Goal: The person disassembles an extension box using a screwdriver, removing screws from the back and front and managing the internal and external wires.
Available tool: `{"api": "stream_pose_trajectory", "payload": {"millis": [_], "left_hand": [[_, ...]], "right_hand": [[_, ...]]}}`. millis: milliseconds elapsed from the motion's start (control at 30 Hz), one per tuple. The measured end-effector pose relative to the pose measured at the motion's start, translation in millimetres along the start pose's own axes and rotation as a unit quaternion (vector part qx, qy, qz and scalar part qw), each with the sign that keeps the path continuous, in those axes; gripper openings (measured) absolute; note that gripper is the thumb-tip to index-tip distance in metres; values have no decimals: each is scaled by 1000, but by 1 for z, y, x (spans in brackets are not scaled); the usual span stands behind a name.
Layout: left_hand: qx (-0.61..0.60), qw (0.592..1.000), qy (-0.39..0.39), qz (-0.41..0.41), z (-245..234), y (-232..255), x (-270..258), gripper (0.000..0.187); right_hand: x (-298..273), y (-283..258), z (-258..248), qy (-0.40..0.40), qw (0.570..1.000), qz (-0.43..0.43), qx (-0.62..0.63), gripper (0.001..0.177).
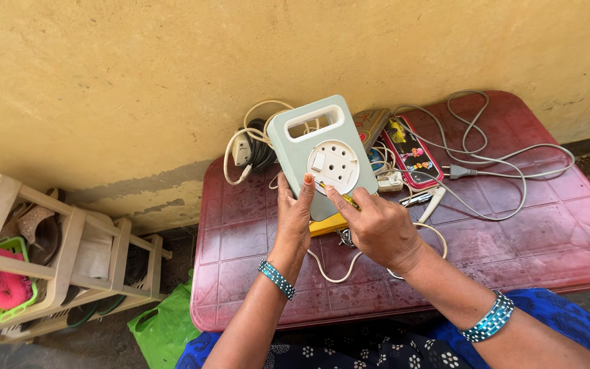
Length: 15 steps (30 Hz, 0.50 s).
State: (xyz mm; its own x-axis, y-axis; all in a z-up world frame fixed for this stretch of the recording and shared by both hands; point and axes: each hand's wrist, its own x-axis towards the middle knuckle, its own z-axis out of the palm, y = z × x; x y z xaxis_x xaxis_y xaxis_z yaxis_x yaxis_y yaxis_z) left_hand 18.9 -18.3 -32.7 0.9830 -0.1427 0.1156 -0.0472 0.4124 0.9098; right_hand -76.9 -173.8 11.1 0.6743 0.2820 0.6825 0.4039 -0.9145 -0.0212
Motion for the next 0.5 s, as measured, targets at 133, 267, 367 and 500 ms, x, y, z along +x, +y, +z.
{"api": "stream_pose_trajectory", "payload": {"millis": [133,267,367,500], "left_hand": [[19,999,10,-27,8,-7,-5,78],[35,999,-27,4,11,-15,-9,70],[22,1000,-18,-3,-1,-15,1,68],[-50,999,-20,9,-39,4,20,50]], "right_hand": [[6,9,-2,10,1000,17,-2,58],[8,17,-8,22,995,86,41,44],[12,30,-14,31,989,99,108,39],[17,53,-38,116,945,139,274,34]]}}
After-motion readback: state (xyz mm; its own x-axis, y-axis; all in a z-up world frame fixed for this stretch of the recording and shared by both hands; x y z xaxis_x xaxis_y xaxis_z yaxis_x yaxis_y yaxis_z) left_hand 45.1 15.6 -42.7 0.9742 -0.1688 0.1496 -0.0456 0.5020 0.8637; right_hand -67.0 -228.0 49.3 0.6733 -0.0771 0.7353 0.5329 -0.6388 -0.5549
